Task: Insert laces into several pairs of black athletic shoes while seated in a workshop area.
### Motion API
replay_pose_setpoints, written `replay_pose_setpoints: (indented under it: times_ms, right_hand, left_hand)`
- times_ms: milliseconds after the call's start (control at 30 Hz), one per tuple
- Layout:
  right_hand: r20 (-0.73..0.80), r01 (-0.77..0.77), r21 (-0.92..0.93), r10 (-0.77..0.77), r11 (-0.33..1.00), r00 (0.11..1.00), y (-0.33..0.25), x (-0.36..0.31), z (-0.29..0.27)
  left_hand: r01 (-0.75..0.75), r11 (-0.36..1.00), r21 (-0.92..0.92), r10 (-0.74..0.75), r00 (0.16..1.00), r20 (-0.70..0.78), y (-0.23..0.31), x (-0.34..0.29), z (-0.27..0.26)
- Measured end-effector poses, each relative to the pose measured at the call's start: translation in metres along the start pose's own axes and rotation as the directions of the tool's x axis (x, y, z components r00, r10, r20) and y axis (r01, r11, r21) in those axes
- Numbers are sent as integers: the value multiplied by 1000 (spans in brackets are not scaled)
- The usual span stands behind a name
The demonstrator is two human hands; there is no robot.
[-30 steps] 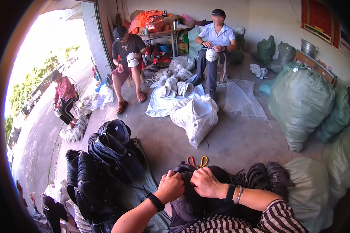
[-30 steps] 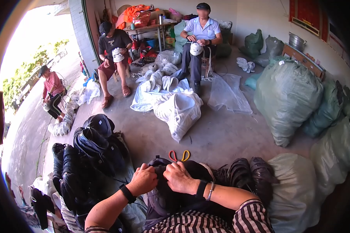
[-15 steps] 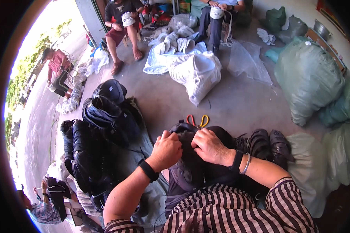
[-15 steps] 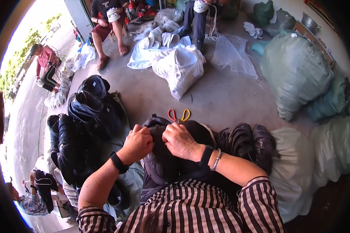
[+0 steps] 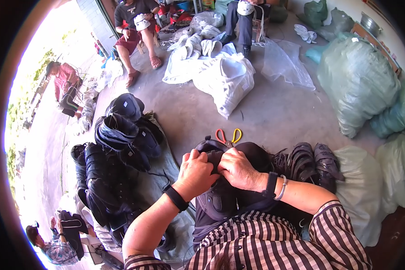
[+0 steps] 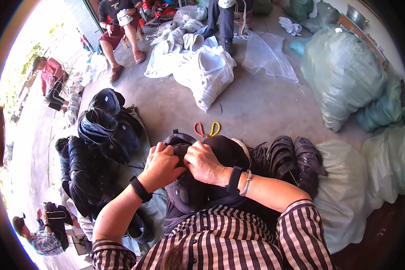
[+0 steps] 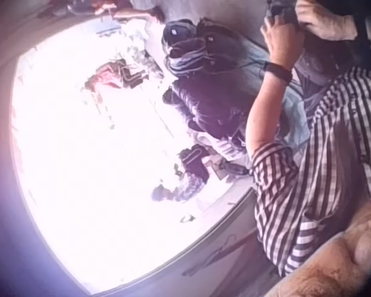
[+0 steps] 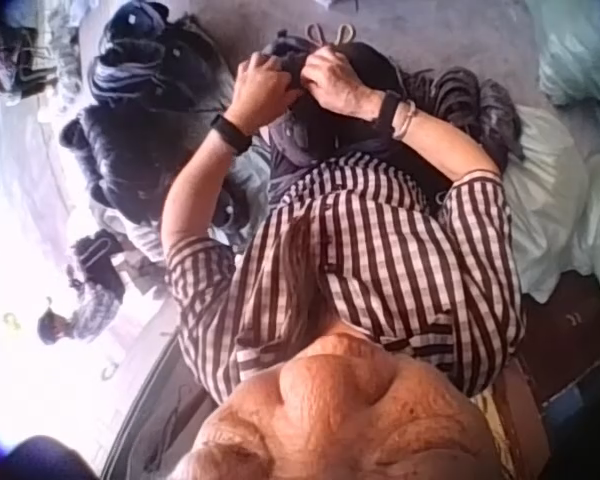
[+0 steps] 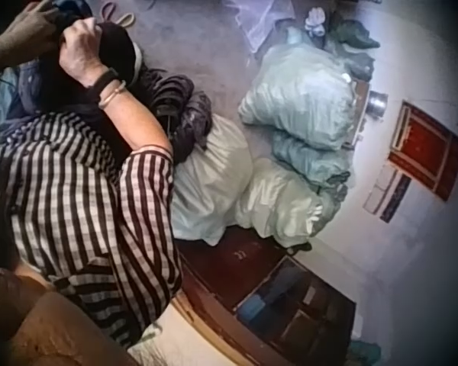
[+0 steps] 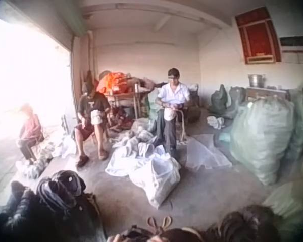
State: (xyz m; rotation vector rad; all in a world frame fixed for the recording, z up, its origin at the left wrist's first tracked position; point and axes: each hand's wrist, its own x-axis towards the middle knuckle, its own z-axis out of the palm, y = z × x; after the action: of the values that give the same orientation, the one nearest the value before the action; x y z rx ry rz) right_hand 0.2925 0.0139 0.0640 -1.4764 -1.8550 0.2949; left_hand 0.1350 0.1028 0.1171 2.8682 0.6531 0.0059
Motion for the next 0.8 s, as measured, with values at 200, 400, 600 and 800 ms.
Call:
replay_pose_setpoints:
  times_ms: [200,400,600,800]
  right_hand:
    - [84,59,7,-59,998,995,7,3,-11]
    - [-22,-365,664,506,653,862,11,-5,-47]
    - [116,-135,-71,142,988,983,-19,-18,-38]
    - [78,-176,35,173,984,982,-25,-17,-26]
  left_hand:
    - [-120,993,13,120,984,-132,3,0,9]
    - [-236,959,-156,130,857,-498,9,-27,8]
    - [298,-2,-955,-454,850,266,24,-56,13]
    - [400,-280,-873,-135,884,448,25,-53,25]
